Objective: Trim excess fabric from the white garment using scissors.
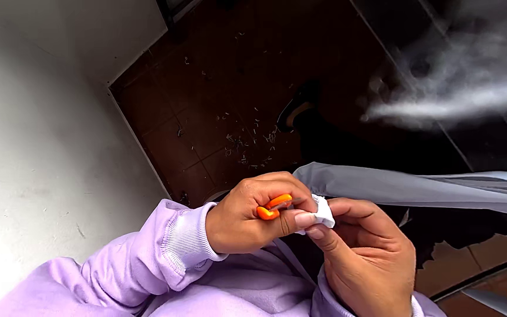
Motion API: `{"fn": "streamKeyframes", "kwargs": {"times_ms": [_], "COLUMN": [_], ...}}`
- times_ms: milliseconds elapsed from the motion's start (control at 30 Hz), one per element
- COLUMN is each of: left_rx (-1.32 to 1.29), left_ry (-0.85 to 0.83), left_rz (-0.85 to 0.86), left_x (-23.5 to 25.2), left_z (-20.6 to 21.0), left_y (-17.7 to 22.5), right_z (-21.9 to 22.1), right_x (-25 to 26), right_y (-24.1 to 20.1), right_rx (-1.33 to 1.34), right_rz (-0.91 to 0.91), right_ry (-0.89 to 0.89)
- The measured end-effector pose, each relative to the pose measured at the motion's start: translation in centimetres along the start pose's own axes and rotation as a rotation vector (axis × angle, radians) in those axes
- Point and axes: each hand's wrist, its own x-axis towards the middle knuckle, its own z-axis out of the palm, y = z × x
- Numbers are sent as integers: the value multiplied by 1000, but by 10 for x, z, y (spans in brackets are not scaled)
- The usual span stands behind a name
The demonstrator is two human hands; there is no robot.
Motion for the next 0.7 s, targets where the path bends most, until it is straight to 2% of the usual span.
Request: {"fn": "streamKeyframes", "kwargs": {"times_ms": [133,233,300,433,533,633,700], "left_rx": [-338,-587,-626,-487,-194,216,255], "left_ry": [36,48,27,29,30,1,-38], "left_rz": [-187,-330,-347,-201,-34,110,135], "left_x": [-2,0,2,7,11,10,9], "left_z": [-5,-7,-6,-10,-13,-12,-13], "left_y": [-3,-4,-4,1,4,1,3], "right_z": [-10,-10,-7,-9,-10,-8,-7], "right_x": [4,4,1,1,1,1,0], "right_y": [3,-1,-5,-6,-4,-3,-3], "right_rx": [-18,291,446,470,496,529,499], "right_rz": [-9,137,237,292,256,257,264], "right_ry": [23,-29,-53,-171,-243,-193,-119]}}
